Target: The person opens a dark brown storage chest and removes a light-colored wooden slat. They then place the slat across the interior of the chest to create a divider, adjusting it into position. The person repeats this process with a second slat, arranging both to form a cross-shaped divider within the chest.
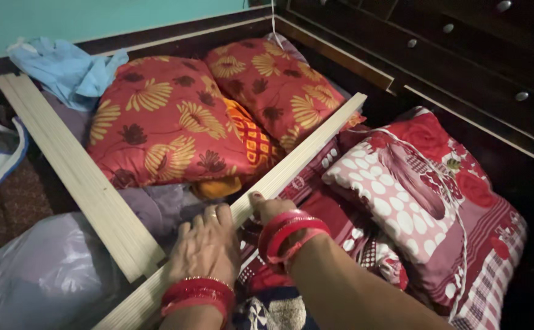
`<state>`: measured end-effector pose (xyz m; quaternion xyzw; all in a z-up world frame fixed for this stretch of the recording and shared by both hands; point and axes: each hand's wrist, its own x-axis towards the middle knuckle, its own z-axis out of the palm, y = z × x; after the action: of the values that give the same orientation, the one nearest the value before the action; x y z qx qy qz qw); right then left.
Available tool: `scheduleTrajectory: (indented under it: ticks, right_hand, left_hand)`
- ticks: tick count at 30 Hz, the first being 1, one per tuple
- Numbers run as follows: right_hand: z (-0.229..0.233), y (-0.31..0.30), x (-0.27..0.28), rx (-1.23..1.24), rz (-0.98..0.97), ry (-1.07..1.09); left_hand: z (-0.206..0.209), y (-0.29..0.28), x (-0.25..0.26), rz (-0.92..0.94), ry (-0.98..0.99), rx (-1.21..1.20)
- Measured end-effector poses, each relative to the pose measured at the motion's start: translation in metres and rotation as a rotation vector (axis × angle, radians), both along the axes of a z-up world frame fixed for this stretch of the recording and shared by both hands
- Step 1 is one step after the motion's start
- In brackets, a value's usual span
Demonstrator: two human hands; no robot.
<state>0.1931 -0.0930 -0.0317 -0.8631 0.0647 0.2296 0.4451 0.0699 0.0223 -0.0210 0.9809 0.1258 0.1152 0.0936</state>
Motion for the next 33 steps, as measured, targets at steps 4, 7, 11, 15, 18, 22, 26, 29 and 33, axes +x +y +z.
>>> scheduleTrajectory:
  ticks: [4, 7, 11, 15, 18, 22, 26, 29, 33]
  right_hand:
    - [0.022, 0.003, -0.002, -0.048, 0.025, 0.011]
    - [0.018, 0.0, 0.011, -0.488, 0.518, -0.231]
    - [0.012, -0.002, 0.029, 0.133, -0.028, -0.151]
    - [0.026, -0.023, 0.034, -0.334, 0.15, -0.537]
    - [0.038, -0.037, 0.032, -0.473, 0.603, -0.859]
    - [0.05, -0.053, 0.045, -0.761, 1.02, -1.01]
    - [0.067, -0.044, 0.07, -0.883, 1.01, -0.776]
    - [0.078, -0.047, 0.072, -0.904, 1.073, -0.877]
    - [0.11, -0.065, 0.07, -0.946, 1.062, -0.974]
  left_hand:
    - [0.005, -0.001, 0.001, 0.009, 0.049, -0.041]
    - [0.005, -0.004, -0.003, 0.016, -0.03, 0.014]
    - [0.011, -0.002, -0.002, 0.047, -0.111, 0.063]
    - [0.019, -0.016, 0.019, 0.046, 0.011, 0.007]
    - [0.026, -0.036, 0.049, 0.157, -0.03, -0.049]
    - [0.027, -0.051, 0.072, 0.236, 0.116, -0.15]
    - [0.03, -0.046, 0.072, 0.188, 0.152, -0.243]
    - [0.035, -0.054, 0.061, 0.186, 0.053, -0.238]
    - [0.059, -0.064, 0.069, 0.149, 0.03, -0.267]
